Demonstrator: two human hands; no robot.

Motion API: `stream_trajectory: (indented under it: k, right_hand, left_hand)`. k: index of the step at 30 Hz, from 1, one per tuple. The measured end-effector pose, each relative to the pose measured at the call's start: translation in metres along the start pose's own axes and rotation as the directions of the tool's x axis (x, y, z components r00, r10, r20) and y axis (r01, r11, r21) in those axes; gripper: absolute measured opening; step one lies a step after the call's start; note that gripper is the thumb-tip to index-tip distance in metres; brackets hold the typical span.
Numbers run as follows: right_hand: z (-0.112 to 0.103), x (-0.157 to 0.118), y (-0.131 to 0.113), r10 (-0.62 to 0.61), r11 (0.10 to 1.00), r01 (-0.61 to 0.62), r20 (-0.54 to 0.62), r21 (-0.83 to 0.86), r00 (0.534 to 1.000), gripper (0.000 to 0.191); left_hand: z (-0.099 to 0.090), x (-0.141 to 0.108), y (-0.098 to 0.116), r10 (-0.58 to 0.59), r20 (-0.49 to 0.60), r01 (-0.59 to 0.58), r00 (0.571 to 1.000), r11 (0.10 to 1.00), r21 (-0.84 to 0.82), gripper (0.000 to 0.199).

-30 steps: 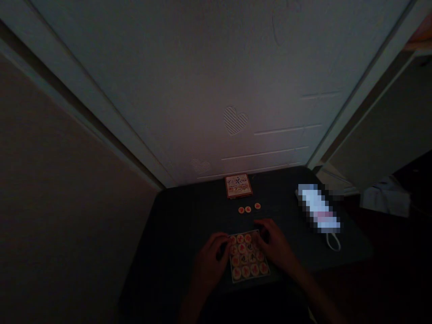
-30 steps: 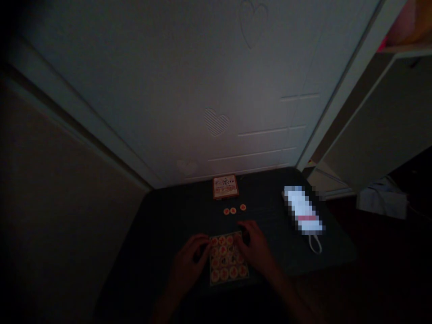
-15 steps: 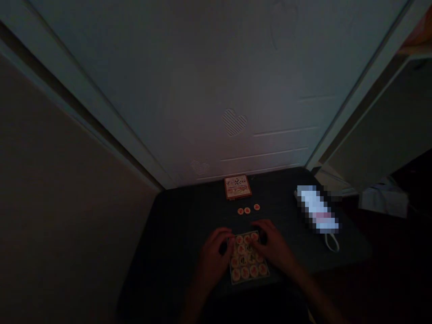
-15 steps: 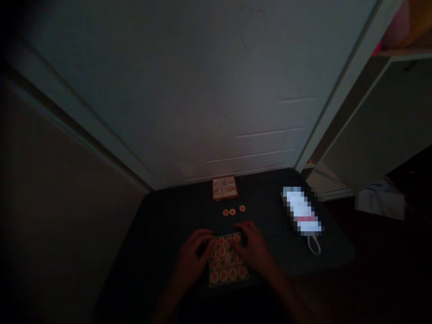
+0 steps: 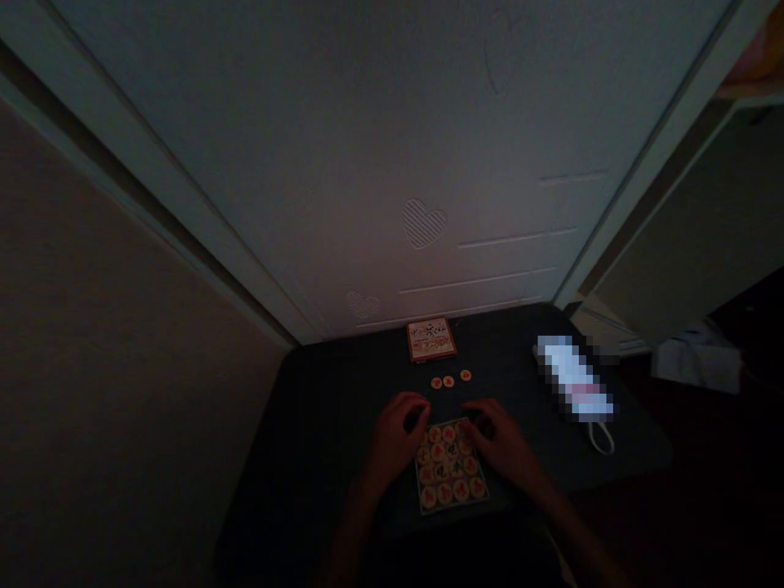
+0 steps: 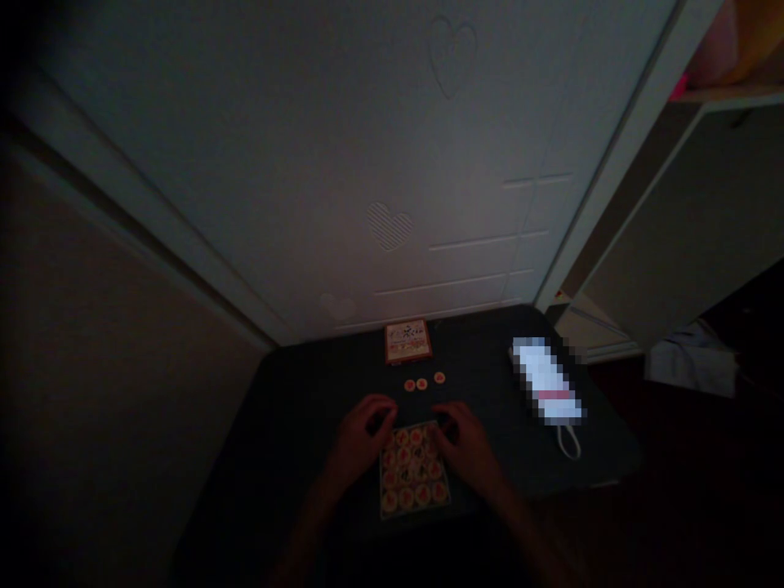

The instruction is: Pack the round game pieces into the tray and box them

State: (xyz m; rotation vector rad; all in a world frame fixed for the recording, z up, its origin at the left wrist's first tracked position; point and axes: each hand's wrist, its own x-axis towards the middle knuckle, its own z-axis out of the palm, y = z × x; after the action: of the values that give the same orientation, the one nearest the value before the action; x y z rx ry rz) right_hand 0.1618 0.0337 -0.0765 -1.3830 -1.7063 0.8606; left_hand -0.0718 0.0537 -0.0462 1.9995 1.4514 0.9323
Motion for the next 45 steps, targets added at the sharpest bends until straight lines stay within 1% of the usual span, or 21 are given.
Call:
stream_trajectory:
  k: [4, 8, 12, 15, 18, 24, 32, 39, 45]
  right_hand:
    - [-0.007, 0.010, 0.012, -0.034, 0.999, 0.032, -0.061, -0.038, 0.998, 0.024]
    - [-0.012, 0.034, 0.026, -0.052, 0.995, 0.041, -0.130, -0.085, 0.990, 0.023]
    - [-0.010, 0.060, 0.034, -0.108, 0.988, 0.089, -0.150, -0.127, 0.983, 0.019]
    - [-0.006, 0.071, 0.034, -0.152, 0.980, 0.130, -0.146, -0.151, 0.978, 0.017]
    - [-0.002, 0.072, 0.033, -0.190, 0.971, 0.168, -0.128, -0.168, 0.973, 0.015]
    - [-0.001, 0.067, 0.033, -0.225, 0.957, 0.198, -0.117, -0.211, 0.967, 0.018]
    - [-0.001, 0.066, 0.028, -0.208, 0.949, 0.180, -0.083, -0.260, 0.975, 0.018]
    - [-0.003, 0.065, 0.029, -0.185, 0.951, 0.172, -0.029, -0.256, 0.982, 0.019]
    - [-0.004, 0.065, 0.033, -0.172, 0.947, 0.168, 0.009, -0.275, 0.985, 0.031]
  left_hand:
    - [0.004, 0.013, -0.003, -0.001, 0.046, 0.001, 0.999, 1.000, 0.010, 0.015]
    - [0.009, 0.032, -0.015, 0.017, 0.094, -0.021, 0.995, 0.999, 0.047, 0.018]
    - [0.014, 0.052, -0.029, 0.031, 0.123, -0.038, 0.992, 0.997, 0.061, 0.022]
    - [0.016, 0.062, -0.034, 0.047, 0.153, -0.058, 0.987, 0.996, 0.071, 0.028]
    - [0.017, 0.067, -0.035, 0.058, 0.163, -0.073, 0.985, 0.994, 0.086, 0.033]
    - [0.022, 0.066, -0.035, 0.042, 0.123, -0.059, 0.992, 0.989, 0.138, 0.018]
    - [0.023, 0.065, -0.041, 0.050, 0.108, -0.063, 0.993, 0.991, 0.114, 0.019]
    - [0.024, 0.064, -0.046, 0.074, 0.106, -0.082, 0.992, 0.994, 0.072, 0.021]
    - [0.024, 0.064, -0.046, 0.048, 0.089, -0.054, 0.995, 0.997, 0.060, 0.028]
